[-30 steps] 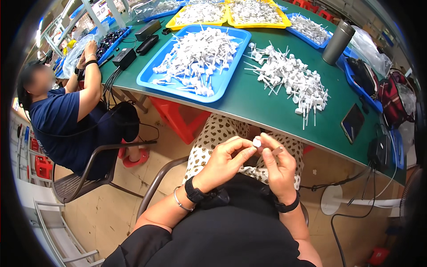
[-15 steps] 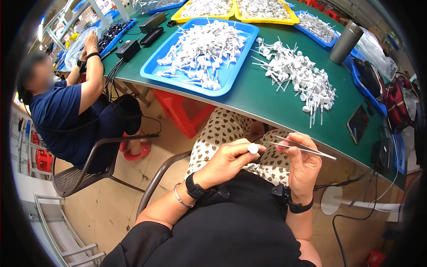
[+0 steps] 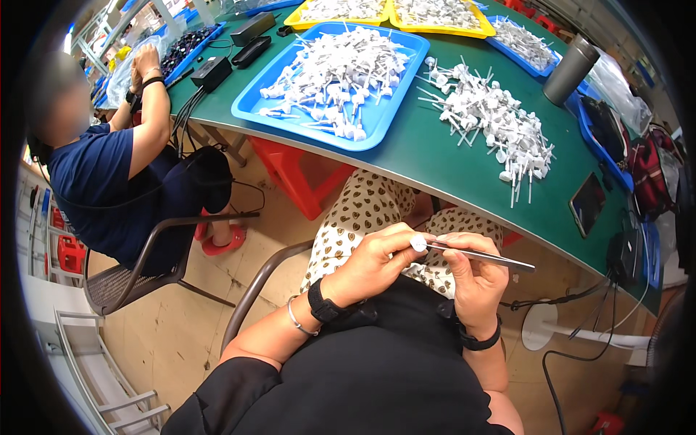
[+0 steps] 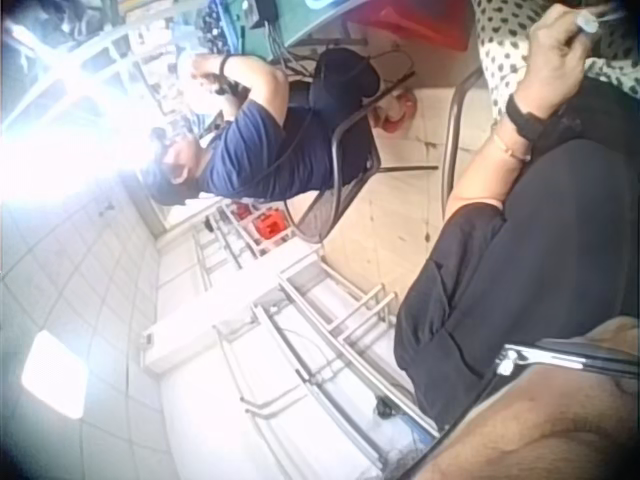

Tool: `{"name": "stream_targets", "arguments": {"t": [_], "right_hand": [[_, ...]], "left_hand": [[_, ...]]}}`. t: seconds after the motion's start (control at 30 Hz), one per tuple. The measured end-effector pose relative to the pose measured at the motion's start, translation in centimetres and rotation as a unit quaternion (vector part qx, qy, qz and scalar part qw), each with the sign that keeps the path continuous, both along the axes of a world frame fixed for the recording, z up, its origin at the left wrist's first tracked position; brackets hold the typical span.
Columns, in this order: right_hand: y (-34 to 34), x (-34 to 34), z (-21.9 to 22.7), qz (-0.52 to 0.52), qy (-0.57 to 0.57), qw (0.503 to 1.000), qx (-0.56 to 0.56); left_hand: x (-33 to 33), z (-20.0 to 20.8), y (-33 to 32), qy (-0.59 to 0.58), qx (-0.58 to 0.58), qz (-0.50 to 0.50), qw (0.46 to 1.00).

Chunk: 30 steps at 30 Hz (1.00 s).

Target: The person uses a metal tool to manipulate small white plastic components, repeatedly picking them up from a pile on the table and placing them into a blue tray. The task involves repetitive handling of individual units in a seated position.

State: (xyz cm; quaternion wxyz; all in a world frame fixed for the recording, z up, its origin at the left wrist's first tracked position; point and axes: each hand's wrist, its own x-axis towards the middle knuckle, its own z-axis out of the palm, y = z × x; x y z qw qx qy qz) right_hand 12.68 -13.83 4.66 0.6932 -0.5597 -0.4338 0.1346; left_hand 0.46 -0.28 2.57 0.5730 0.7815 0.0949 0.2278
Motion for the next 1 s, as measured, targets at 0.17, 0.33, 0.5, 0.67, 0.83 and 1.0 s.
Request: {"name": "stream_targets", "arguments": {"t": [0.17,0.33,0.5,0.67,0.83,1.0], "right_hand": [[0.19,-0.27,-0.28,-0.006,-0.016,1.000,-0.013],[0.16,-0.20,-0.27,0.000,0.013,1.000,-0.024],[0.34,-0.28,0.20,0.023,0.036,0.999,-0.011],[0.35,-0.36,0.29,0.031,0.056,0.998,-0.017],[0.48,-0.52,0.33,0.037,0.114,0.993,-0.011],[0.47,-0.51,0.31,0.035,0.103,0.994,-0.012]], "left_hand": [[0.17,-0.91,-0.07,-0.047,0.034,0.001,0.998],[0.13,-0.60,-0.04,-0.039,0.019,-0.013,0.999],[0.09,-0.44,-0.04,-0.043,0.008,-0.019,0.999],[0.05,-0.88,-0.06,-0.032,-0.009,-0.020,0.999],[-0.04,-0.37,-0.12,-0.028,-0.033,-0.023,0.999],[-0.02,-0.72,-0.07,-0.038,-0.025,-0.022,0.999]]}}
